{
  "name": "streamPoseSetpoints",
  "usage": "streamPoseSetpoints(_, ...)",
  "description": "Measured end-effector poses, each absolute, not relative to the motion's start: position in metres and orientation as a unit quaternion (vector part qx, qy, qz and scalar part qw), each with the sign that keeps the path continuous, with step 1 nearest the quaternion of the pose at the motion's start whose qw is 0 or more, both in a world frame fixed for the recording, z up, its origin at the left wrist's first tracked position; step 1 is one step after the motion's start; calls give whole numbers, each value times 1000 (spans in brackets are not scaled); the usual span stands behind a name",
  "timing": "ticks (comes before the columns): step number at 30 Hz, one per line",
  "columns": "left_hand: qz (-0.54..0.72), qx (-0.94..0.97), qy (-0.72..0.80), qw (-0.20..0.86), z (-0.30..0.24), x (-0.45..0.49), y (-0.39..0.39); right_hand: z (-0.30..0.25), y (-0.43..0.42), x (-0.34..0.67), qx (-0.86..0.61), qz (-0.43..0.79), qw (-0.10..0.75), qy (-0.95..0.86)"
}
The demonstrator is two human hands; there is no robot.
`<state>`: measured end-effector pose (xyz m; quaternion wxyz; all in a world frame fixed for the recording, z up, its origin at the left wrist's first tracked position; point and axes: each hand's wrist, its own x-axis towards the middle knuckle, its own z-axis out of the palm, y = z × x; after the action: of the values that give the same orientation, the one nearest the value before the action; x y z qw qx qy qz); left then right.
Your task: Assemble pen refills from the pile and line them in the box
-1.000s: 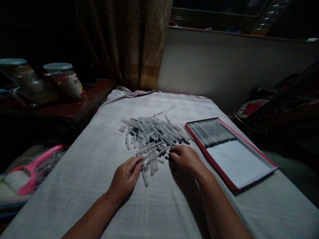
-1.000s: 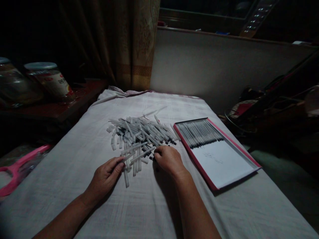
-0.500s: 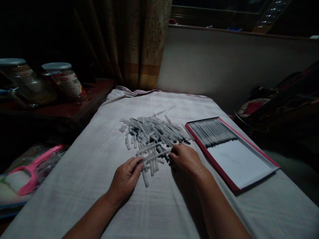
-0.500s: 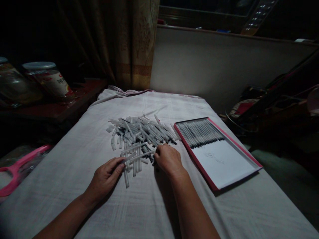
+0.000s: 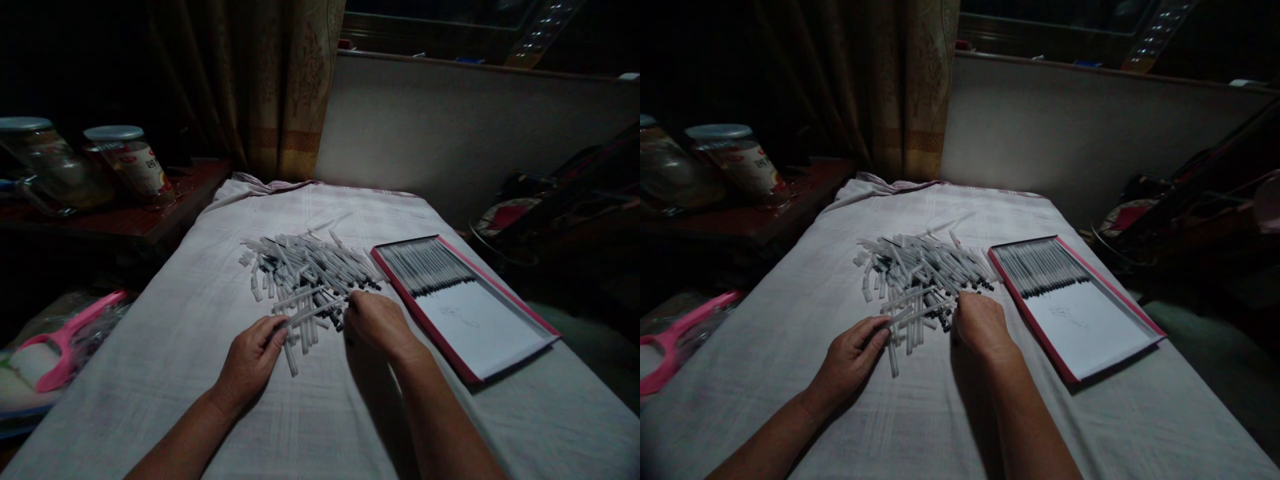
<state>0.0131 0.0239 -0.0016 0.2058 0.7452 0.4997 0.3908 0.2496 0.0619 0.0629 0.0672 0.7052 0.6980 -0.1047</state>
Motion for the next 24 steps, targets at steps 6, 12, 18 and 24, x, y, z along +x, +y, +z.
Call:
streamPoseSetpoints(6, 396, 743, 498, 209, -3, 13, 24, 69, 66, 272, 697, -166, 20, 697)
streamPoseSetpoints(12, 408, 734, 492, 229, -1, 13, 22, 74, 67, 296, 718, -188, -112, 661)
streamPoseSetpoints(18, 433, 729, 488, 208, 2, 13, 23, 85, 62, 305, 623, -331, -471, 529)
streamPoseSetpoints(24, 469, 619, 542, 321, -1, 12, 22, 97, 58, 282, 538, -417, -517, 519)
